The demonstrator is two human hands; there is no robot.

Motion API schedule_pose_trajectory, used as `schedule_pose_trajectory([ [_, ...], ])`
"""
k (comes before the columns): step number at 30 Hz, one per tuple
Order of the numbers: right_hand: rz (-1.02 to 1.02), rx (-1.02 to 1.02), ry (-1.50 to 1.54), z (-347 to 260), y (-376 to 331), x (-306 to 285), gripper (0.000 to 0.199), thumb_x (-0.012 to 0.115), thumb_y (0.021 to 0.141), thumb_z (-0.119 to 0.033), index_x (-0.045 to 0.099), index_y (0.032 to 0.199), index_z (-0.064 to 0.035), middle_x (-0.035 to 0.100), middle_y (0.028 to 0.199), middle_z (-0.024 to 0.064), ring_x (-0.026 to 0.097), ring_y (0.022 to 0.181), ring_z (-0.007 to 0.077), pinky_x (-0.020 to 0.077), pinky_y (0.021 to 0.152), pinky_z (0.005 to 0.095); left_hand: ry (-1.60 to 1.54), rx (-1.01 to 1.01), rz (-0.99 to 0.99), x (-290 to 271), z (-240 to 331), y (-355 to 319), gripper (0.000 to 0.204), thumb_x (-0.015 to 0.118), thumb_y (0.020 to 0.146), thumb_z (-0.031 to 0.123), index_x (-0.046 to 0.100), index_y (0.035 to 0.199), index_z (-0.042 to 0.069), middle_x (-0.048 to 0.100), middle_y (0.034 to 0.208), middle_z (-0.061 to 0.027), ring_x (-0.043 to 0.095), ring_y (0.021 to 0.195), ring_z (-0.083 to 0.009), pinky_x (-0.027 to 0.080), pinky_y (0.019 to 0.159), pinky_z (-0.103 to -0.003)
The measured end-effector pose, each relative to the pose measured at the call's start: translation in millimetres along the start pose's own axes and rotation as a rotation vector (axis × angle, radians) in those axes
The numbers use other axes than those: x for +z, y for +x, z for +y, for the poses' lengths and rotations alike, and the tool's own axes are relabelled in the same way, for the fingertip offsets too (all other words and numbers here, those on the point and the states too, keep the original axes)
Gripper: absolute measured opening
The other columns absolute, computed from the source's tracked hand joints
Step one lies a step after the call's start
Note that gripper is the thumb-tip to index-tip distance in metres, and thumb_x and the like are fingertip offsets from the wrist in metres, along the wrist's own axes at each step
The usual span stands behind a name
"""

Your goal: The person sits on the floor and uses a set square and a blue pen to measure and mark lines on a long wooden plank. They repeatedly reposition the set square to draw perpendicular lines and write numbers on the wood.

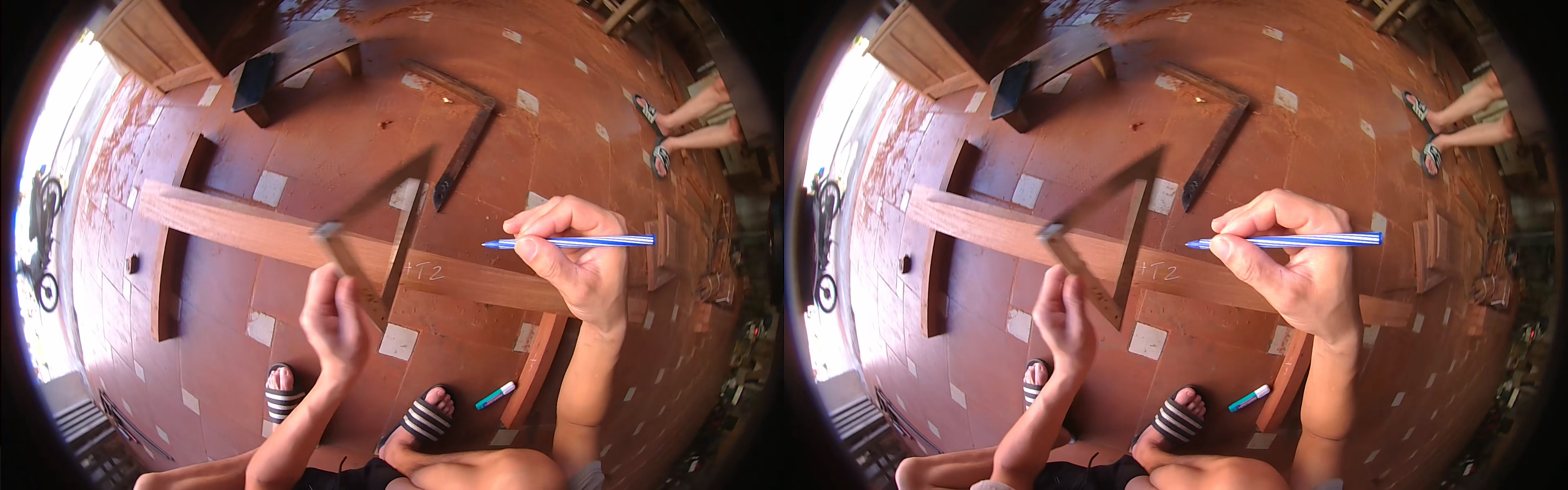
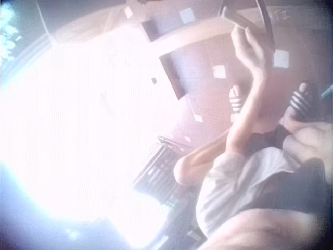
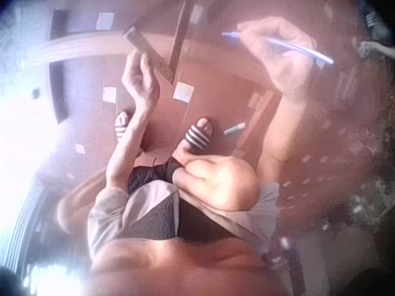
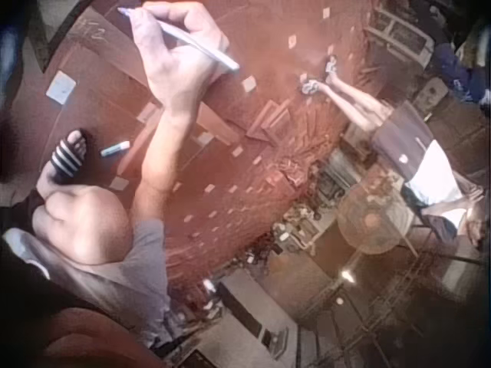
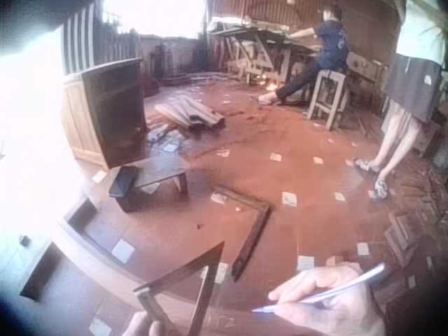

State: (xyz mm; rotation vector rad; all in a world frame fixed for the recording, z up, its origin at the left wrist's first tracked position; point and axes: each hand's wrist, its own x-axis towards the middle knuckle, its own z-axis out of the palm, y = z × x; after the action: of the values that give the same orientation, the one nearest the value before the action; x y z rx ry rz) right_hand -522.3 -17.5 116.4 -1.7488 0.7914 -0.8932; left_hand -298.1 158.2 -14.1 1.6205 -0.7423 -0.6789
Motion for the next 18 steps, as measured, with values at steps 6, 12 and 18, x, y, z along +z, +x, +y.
schedule_pose_trajectory([
  [6,0.052,0.239,0.082,7.3,-43.1,-4.2,0.016,0.083,0.095,-0.008,0.073,0.09,0.0036,0.077,0.092,0.0164,0.077,0.095,0.0227,0.0612,0.086,0.0366,-0.546,-0.521,0.03,-22.6,-22.6,-6.2,0.016,0.061,0.114,0.017,0.063,0.123,0.005,0.072,0.115,-0.0031,0.069,0.105,-0.0121,0.058,0.102,-0.034],
  [12,0.069,0.328,0.153,14.0,-66.4,-9.6,0.017,0.084,0.095,-0.01,0.074,0.09,0.0033,0.078,0.092,0.0166,0.077,0.092,0.0212,0.0607,0.083,0.0351,-0.64,-0.527,-0.001,-21.4,-37.3,0.4,0.018,0.064,0.112,0.015,0.06,0.127,0.006,0.071,0.122,-0.0044,0.072,0.114,-0.0154,0.057,0.11,-0.037],
  [18,0.109,0.323,0.153,21.1,-76.0,-7.9,0.02,0.084,0.095,-0.013,0.073,0.088,0.0026,0.078,0.092,0.0158,0.073,0.086,0.0154,0.0579,0.077,0.0313,-0.645,-0.602,-0.068,-35.1,-37.7,0.0,0.02,0.065,0.111,0.015,0.061,0.128,0.007,0.071,0.125,-0.0043,0.072,0.116,-0.0161,0.058,0.111,-0.035],
])
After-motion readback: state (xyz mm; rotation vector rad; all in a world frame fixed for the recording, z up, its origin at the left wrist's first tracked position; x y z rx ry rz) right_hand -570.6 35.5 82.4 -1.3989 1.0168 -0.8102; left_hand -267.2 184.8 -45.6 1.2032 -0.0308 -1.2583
